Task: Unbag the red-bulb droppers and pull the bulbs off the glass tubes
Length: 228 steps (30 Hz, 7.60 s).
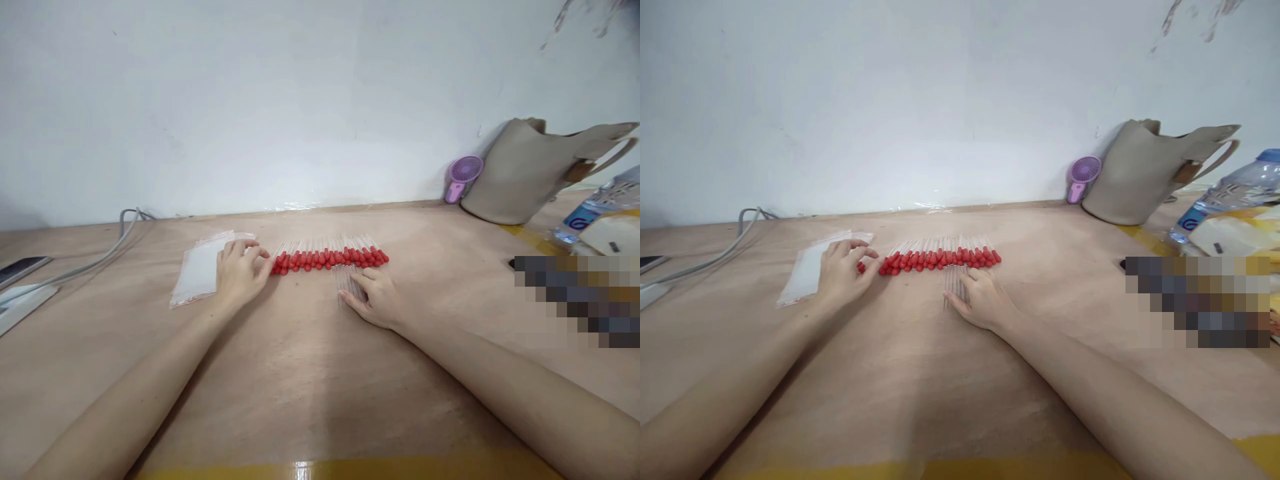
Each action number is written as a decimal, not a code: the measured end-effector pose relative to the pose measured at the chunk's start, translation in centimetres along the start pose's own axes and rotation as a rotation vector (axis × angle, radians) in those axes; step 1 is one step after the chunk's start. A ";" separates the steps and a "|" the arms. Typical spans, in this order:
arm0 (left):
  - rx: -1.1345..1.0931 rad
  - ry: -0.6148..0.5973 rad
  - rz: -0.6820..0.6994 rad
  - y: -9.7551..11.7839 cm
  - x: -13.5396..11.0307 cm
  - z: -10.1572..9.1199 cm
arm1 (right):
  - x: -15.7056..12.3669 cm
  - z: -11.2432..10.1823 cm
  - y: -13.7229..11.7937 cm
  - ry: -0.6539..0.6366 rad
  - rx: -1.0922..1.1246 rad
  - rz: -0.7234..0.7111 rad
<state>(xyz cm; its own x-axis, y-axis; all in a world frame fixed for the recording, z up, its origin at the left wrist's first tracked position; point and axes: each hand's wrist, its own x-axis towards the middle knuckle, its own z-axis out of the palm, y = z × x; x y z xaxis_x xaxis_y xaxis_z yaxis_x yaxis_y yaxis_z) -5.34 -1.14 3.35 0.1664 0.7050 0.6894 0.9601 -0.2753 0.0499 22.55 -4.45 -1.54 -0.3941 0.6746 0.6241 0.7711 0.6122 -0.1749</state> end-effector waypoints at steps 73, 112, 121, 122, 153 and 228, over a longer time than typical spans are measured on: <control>-0.595 -0.063 0.524 7.7 -4.9 0.6 | 0.2 -1.2 -1.0 0.079 0.162 -0.449; -0.540 -0.338 0.596 7.2 -4.2 -0.5 | -0.2 -1.6 -1.5 0.127 0.058 -0.561; -0.580 -0.362 0.592 6.8 -4.5 -0.5 | -0.2 -2.1 -1.5 0.171 0.013 -0.613; -0.585 -0.365 0.588 6.8 -4.5 -0.5 | -0.3 -2.1 -1.5 0.170 0.010 -0.614; -0.461 -0.079 0.005 1.8 -1.8 -1.2 | 0.8 -1.9 -0.8 0.122 0.191 -0.076; -0.119 -0.268 -0.075 3.5 2.9 2.6 | 0.6 -0.8 0.0 0.189 0.261 0.001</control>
<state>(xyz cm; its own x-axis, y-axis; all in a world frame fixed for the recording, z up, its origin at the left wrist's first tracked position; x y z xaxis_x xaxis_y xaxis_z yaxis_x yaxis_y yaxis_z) -0.86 1.67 3.66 0.1645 0.8692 0.4664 0.9414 -0.2795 0.1889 22.67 -4.37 -0.54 -0.2745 0.6017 0.7500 0.6078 0.7130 -0.3496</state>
